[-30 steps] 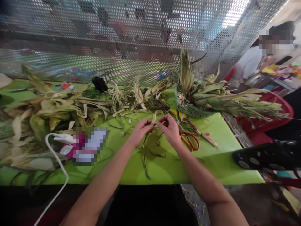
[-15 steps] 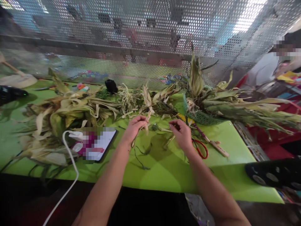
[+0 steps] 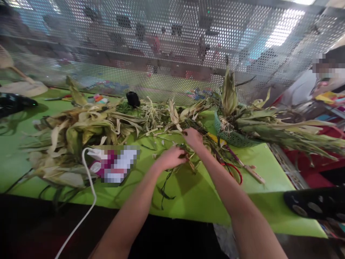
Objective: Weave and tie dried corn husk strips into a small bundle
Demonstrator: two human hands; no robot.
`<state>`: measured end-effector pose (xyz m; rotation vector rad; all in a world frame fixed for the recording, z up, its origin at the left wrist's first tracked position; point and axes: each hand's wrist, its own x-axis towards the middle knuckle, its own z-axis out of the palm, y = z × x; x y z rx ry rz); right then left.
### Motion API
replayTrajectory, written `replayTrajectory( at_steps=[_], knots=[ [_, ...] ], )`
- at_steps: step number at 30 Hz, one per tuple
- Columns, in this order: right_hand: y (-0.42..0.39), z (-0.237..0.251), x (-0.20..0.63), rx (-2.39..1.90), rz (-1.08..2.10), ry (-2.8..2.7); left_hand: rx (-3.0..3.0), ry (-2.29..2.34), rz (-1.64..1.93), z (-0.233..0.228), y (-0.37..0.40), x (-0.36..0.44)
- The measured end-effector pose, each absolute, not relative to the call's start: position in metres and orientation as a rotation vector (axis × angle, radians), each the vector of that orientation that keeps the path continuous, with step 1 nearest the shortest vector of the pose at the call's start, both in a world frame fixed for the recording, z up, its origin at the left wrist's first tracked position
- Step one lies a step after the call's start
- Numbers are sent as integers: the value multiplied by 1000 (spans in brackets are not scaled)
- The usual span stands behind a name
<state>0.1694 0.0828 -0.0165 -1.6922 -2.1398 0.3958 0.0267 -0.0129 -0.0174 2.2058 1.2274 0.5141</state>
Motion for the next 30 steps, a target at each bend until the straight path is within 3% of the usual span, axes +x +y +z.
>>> replayTrajectory(
  at_steps=[8, 12, 16, 25, 30],
  knots=[
    [79, -14, 165, -1644, 641, -2013, 1802, 1354, 859, -8, -12, 20],
    [50, -1, 194, -1391, 1053, -1787, 1582, 1405, 1060, -8, -8, 16],
    [18, 3, 209, -1125, 1431, -1468, 1375, 1135, 1205, -16, -4, 22],
    [5, 8, 209, -1107, 1306, -1552, 929, 917, 1342, -25, -2, 41],
    [1, 8, 211, -1153, 946, -1694, 846, 908, 1299, -22, -2, 40]
  ],
)
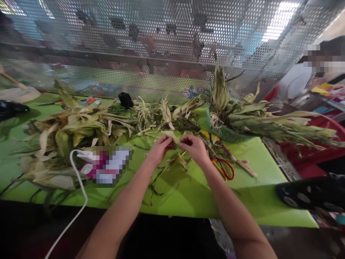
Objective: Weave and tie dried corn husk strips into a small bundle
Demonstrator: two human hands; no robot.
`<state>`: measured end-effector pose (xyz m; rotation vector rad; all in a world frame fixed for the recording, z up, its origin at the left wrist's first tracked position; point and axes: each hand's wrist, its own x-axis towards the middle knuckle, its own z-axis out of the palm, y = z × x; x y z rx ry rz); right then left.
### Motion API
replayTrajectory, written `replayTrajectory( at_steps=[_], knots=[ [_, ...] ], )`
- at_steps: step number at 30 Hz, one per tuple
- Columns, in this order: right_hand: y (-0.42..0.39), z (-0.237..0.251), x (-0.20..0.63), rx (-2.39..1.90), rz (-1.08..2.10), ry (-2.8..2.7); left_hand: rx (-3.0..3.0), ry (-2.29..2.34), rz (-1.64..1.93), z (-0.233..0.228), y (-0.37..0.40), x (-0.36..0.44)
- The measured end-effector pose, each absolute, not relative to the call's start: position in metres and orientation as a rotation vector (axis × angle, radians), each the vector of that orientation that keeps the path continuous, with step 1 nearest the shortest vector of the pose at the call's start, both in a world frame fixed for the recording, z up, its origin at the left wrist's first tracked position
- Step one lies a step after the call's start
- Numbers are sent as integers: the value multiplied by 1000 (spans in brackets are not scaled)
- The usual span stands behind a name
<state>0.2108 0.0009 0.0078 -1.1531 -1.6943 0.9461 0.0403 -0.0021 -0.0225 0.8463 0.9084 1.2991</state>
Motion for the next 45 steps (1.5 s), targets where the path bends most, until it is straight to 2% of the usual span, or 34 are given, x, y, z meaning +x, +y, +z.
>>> replayTrajectory(
  at_steps=[6, 10, 16, 22, 26, 39, 45],
  knots=[
    [-10, 11, 210, -1191, 130, -1912, 975, 1045, 1228, -19, -8, 42],
    [-13, 9, 208, -1055, -73, -2128, 1010, 968, 1181, -15, -13, 43],
    [-12, 5, 204, -986, 14, -2210, 869, 947, 1238, -25, -7, 42],
    [-6, 5, 205, -935, 436, -2013, 787, 920, 1247, -29, -5, 43],
    [0, 1, 206, -968, 576, -1905, 780, 916, 1255, -28, -6, 43],
    [2, -7, 204, -1107, 802, -1754, 792, 901, 1204, -24, -9, 45],
    [1, -7, 204, -1126, 718, -1764, 778, 861, 1190, -25, -8, 45]
  ],
)
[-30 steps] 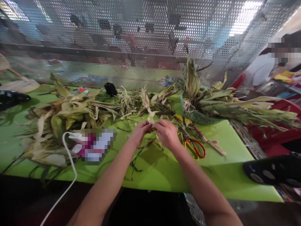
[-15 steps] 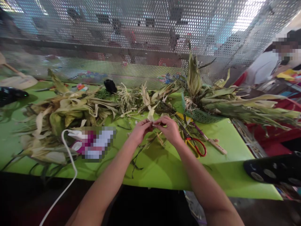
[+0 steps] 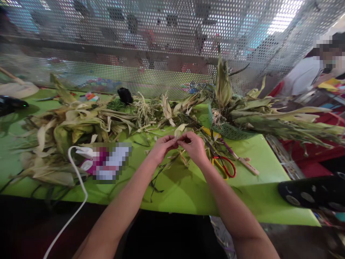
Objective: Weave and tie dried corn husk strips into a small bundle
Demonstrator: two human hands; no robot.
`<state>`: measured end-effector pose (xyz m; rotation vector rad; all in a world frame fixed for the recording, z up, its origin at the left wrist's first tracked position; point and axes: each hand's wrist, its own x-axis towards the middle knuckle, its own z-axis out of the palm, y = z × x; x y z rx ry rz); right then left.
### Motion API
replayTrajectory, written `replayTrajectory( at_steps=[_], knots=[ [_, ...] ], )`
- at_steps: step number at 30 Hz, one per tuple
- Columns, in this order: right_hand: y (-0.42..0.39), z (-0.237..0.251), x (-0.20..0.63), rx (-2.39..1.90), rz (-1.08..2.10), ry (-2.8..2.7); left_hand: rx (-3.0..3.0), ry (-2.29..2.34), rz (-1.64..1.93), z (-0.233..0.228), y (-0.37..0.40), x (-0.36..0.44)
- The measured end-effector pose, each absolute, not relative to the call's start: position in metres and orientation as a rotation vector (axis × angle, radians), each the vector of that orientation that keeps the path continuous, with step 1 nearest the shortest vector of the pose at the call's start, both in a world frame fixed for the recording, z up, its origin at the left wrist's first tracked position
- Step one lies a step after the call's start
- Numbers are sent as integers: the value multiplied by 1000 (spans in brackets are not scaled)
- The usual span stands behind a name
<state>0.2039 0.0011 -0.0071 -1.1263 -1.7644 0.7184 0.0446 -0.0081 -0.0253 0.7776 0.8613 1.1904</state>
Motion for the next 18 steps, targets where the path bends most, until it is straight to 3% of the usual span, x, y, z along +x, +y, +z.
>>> replayTrajectory(
  at_steps=[18],
  knots=[
    [-2, 4, 210, -1010, 435, -2068, 806, 886, 1279, -32, -4, 46]
  ],
)
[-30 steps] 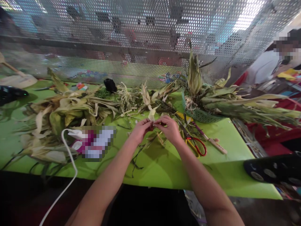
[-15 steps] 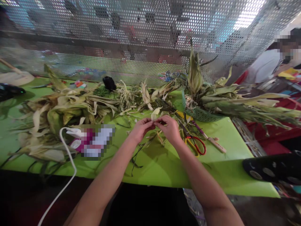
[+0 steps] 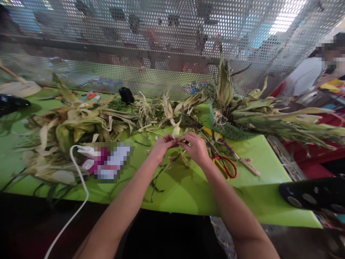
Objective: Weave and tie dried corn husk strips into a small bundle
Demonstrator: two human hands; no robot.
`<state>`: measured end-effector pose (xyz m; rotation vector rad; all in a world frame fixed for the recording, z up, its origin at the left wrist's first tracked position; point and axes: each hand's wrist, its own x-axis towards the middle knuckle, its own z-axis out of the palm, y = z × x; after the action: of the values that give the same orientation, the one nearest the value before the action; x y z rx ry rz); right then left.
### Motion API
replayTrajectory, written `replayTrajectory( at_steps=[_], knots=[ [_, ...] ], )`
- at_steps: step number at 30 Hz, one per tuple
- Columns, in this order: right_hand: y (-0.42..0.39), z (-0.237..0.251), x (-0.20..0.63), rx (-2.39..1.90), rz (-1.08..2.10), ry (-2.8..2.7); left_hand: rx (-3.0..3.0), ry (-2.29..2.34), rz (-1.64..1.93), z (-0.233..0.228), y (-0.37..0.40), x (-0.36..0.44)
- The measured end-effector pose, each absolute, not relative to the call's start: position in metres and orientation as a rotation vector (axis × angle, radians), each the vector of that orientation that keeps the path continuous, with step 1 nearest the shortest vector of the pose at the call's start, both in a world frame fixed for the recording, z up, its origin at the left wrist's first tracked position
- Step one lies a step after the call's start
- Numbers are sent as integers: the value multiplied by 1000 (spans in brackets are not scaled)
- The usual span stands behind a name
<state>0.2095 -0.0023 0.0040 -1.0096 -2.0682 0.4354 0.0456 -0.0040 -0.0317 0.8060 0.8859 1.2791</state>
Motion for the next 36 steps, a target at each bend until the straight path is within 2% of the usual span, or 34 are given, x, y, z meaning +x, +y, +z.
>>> replayTrajectory(
  at_steps=[10, 18, 26, 36],
  knots=[
    [4, 0, 211, -1196, 432, -2048, 1067, 886, 1277, -29, -7, 48],
    [4, -1, 208, -1232, 642, -1854, 1134, 848, 1274, -36, -6, 47],
    [2, 4, 208, -1063, 984, -1683, 841, 802, 1274, -33, -5, 49],
    [8, -2, 217, -1007, 789, -1919, 745, 825, 1187, -34, -5, 45]
  ],
)
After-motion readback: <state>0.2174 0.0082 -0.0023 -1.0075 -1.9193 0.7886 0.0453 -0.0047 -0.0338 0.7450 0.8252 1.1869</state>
